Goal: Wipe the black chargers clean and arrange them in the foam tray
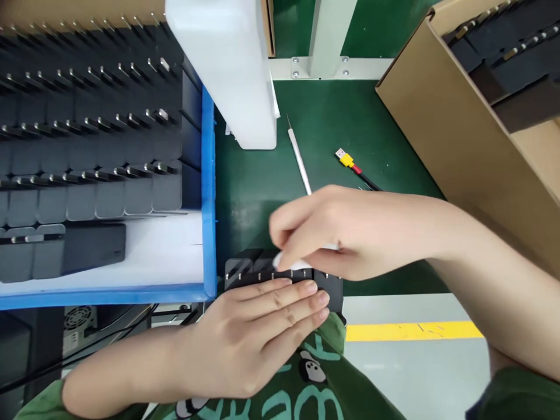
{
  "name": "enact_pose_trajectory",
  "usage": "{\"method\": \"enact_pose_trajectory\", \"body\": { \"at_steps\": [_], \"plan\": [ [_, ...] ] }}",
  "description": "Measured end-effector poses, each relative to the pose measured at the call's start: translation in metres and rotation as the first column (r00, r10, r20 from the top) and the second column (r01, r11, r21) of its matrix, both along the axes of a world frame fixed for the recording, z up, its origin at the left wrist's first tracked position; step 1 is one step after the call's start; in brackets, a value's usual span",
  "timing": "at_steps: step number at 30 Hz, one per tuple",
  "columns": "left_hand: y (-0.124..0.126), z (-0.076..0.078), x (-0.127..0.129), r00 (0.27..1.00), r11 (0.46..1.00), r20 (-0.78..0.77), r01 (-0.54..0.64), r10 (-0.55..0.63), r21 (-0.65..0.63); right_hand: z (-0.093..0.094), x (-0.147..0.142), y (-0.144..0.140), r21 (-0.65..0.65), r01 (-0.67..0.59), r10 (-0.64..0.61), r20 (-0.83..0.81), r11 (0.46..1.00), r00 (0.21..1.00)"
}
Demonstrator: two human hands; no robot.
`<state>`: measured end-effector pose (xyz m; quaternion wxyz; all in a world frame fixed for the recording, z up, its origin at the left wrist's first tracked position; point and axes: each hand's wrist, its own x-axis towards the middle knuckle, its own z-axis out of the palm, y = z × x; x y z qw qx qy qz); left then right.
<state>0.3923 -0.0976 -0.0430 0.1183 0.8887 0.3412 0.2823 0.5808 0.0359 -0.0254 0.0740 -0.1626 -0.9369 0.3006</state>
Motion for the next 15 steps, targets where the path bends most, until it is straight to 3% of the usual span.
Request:
{"method": "enact_pose_trajectory", "body": {
  "at_steps": [5,7,10,12,15],
  "plan": [
    [-0.001,0.002,0.0,1.0,1.0,-0.027,0.004,-0.005,-0.023,0.005,0.003,0.002,-0.082,0.05,-0.051,-0.013,0.995,0.999],
    [-0.002,0.002,0.001,0.999,1.0,-0.038,0.002,-0.003,-0.022,0.009,-0.001,0.009,-0.173,-0.077,0.071,-0.038,0.982,0.997],
    [-0.002,0.001,0.001,0.999,1.0,-0.041,0.001,-0.002,-0.02,0.012,-0.015,0.022,-0.259,-0.294,0.269,-0.129,0.92,0.955],
    [-0.002,0.002,0.001,0.999,1.0,-0.04,-0.001,-0.001,-0.031,0.011,-0.021,0.026,-0.263,-0.342,0.301,-0.184,0.902,0.936],
    [-0.001,0.003,-0.001,0.999,0.999,-0.046,0.008,-0.01,-0.043,0.007,-0.01,0.026,-0.245,-0.316,0.273,-0.194,0.916,0.942]
  ]
}}
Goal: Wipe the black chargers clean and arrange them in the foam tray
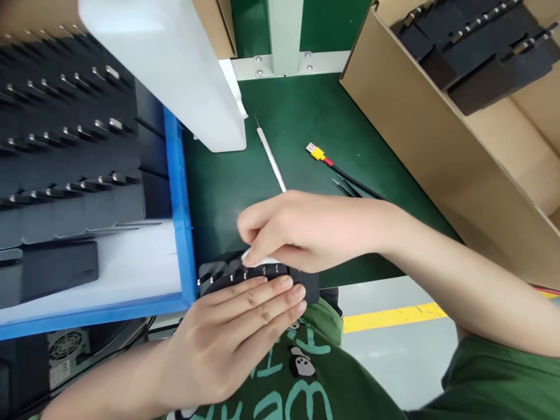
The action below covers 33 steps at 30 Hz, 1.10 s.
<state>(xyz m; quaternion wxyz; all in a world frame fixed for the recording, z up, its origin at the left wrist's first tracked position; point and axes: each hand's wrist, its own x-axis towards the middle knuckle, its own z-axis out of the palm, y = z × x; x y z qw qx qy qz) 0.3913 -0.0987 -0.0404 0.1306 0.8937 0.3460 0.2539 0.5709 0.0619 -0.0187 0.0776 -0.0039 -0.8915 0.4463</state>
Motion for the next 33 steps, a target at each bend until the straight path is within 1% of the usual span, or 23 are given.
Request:
{"method": "enact_pose_trajectory", "body": {
  "at_steps": [3,5,8,10,12,13,14,15,16,18,19,20,22,24,26,27,28,29,30,31,32,33],
  "plan": [
    [0.0,-0.001,-0.001,1.0,1.0,-0.008,0.016,-0.016,-0.002,0.001,0.029,-0.006,0.032,0.115,-0.116,0.026,0.993,0.993],
    [0.0,-0.002,-0.001,0.999,1.0,-0.015,0.028,-0.028,-0.01,0.003,0.045,-0.012,0.045,0.215,-0.216,0.014,0.976,0.976],
    [-0.001,-0.001,-0.001,1.0,1.0,0.006,0.013,-0.013,0.001,0.0,0.054,-0.023,0.049,0.35,-0.348,-0.051,0.935,0.936],
    [-0.001,0.0,-0.002,1.0,1.0,-0.008,0.015,-0.015,-0.002,-0.006,0.057,-0.031,0.05,0.376,-0.371,-0.079,0.925,0.925],
    [-0.002,0.0,-0.003,0.998,0.999,-0.04,0.04,-0.041,-0.026,-0.01,0.065,-0.041,0.04,0.371,-0.368,-0.073,0.928,0.927],
    [-0.003,0.0,-0.003,0.998,0.998,-0.043,0.049,-0.051,-0.038,-0.012,0.071,-0.047,0.033,0.398,-0.396,-0.066,0.917,0.916],
    [-0.004,-0.001,-0.003,0.999,0.998,-0.021,0.043,-0.043,-0.04,-0.012,0.076,-0.055,0.03,0.453,-0.451,-0.063,0.891,0.89],
    [-0.005,-0.003,-0.003,0.999,0.999,0.003,0.032,-0.032,-0.042,-0.011,0.081,-0.064,0.034,0.544,-0.54,-0.073,0.839,0.838],
    [-0.006,-0.005,-0.002,0.999,0.999,0.025,0.022,-0.021,-0.047,-0.011,0.083,-0.075,0.039,0.653,-0.648,-0.096,0.756,0.756],
    [-0.006,-0.009,0.0,0.999,0.999,0.054,0.009,-0.007,-0.05,-0.013,0.08,-0.098,0.029,0.841,-0.83,-0.147,0.54,0.538],
    [-0.006,-0.011,0.001,0.999,0.999,0.051,0.014,-0.012,-0.043,-0.016,0.074,-0.11,0.004,0.896,-0.885,-0.151,0.445,0.44],
    [-0.006,-0.012,0.001,0.999,0.999,0.042,0.026,-0.024,-0.028,-0.02,0.066,-0.121,-0.032,0.924,-0.918,-0.134,0.381,0.373],
    [-0.007,-0.012,-0.003,0.997,0.998,0.03,0.066,-0.066,0.002,-0.032,0.05,-0.136,-0.135,0.941,-0.95,-0.069,0.31,0.304],
    [-0.011,-0.008,-0.012,0.998,0.998,0.038,0.055,-0.056,0.028,-0.042,0.04,-0.144,-0.245,0.943,-0.974,-0.017,0.225,0.228],
    [-0.015,-0.002,-0.024,0.999,0.998,0.046,-0.024,0.022,0.051,-0.046,0.039,-0.148,-0.311,0.944,-0.994,-0.016,0.112,0.112],
    [-0.015,0.002,-0.03,0.996,0.995,0.042,-0.087,0.085,0.049,-0.045,0.041,-0.149,-0.317,0.947,-0.998,-0.03,0.059,0.052],
    [-0.015,0.005,-0.035,0.985,0.985,0.032,-0.17,0.169,0.026,-0.043,0.044,-0.151,-0.301,0.953,-0.998,-0.058,0.026,0.009],
    [-0.013,0.008,-0.038,0.969,0.969,0.007,-0.246,0.246,-0.013,-0.04,0.046,-0.153,-0.262,0.965,-0.995,-0.098,0.025,-0.001],
    [-0.009,0.01,-0.039,0.954,0.952,-0.022,-0.301,0.3,-0.056,-0.036,0.048,-0.155,-0.196,0.979,-0.99,-0.137,0.053,0.026],
    [-0.005,0.011,-0.038,0.941,0.937,-0.052,-0.339,0.336,-0.082,-0.033,0.048,-0.158,-0.112,0.989,-0.982,-0.173,0.096,0.075],
    [0.0,0.011,-0.035,0.934,0.93,-0.082,-0.356,0.349,-0.095,-0.03,0.046,-0.161,-0.019,0.989,-0.97,-0.199,0.147,0.141],
    [0.005,0.01,-0.032,0.935,0.933,-0.108,-0.348,0.338,-0.088,-0.028,0.044,-0.163,0.07,0.978,-0.955,-0.213,0.195,0.205]
  ]
}}
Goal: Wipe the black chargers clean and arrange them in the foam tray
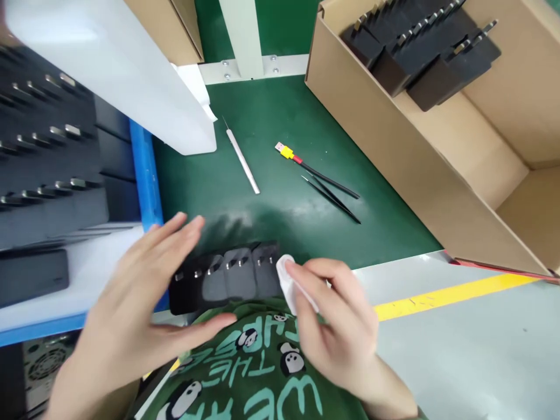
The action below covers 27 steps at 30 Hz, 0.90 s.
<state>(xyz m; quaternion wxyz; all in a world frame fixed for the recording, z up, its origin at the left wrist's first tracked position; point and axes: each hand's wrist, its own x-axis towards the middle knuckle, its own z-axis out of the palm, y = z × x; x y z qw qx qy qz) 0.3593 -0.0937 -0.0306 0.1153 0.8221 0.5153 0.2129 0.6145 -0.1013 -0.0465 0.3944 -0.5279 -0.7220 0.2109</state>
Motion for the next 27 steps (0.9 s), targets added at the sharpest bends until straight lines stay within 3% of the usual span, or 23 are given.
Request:
{"method": "enact_pose_trajectory", "body": {
  "at_steps": [3,6,11,17,23,27],
  "plan": [
    [0.011,-0.005,0.011,0.994,0.996,-0.064,0.087,-0.086,0.011,0.001,-0.012,-0.008,0.07,-0.087,0.073,0.178,0.994,0.981],
    [0.013,-0.009,0.015,0.993,0.993,-0.023,0.118,-0.118,-0.004,0.001,-0.02,-0.015,0.138,-0.136,0.09,0.292,0.981,0.952],
    [0.013,-0.009,0.015,0.992,0.992,0.035,0.122,-0.122,-0.018,0.008,-0.027,-0.018,0.077,-0.326,0.297,0.26,0.942,0.919],
    [0.015,-0.01,0.017,0.992,0.993,0.051,0.113,-0.112,-0.019,0.007,-0.045,-0.009,0.129,-0.14,0.08,0.385,0.982,0.919],
    [0.012,-0.01,0.017,0.995,0.995,0.023,0.093,-0.092,-0.039,0.012,-0.03,-0.034,0.09,-0.239,0.172,0.459,0.967,0.871],
    [0.011,-0.001,0.008,0.996,0.994,-0.025,0.079,-0.081,-0.072,0.02,-0.029,-0.024,0.212,-0.311,0.191,0.448,0.927,0.873]
  ]
}}
